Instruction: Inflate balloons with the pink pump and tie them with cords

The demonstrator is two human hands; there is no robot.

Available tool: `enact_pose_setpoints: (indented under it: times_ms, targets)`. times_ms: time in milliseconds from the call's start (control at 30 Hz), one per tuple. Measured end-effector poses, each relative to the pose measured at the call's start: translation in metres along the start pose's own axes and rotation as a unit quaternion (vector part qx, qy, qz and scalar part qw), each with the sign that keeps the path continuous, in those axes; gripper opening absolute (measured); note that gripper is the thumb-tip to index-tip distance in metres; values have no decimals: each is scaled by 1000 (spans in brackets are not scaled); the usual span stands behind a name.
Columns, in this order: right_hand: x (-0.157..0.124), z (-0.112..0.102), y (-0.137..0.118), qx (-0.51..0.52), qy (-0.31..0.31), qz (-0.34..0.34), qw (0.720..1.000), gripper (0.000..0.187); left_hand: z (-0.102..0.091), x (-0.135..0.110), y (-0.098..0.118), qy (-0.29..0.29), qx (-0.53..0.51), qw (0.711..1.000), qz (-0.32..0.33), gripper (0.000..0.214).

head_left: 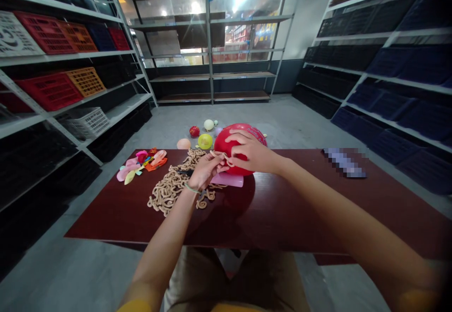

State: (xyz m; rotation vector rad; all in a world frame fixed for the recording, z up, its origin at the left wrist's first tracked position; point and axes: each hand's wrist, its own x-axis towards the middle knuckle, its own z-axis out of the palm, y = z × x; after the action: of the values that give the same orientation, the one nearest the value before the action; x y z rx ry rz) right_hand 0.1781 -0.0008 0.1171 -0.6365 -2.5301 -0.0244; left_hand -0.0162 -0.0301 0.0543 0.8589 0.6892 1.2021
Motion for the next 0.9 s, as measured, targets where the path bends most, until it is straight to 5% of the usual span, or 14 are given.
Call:
enact_pose_setpoints:
  times_ms: [567, 900]
  targets:
    - [7, 14, -3, -21, 63, 82, 994, 8, 1, 4, -3, -1, 194, 972, 131, 34]
    - [11, 36, -8, -16, 162, 77, 984, 9, 4, 10, -8, 81, 214, 942, 245, 23]
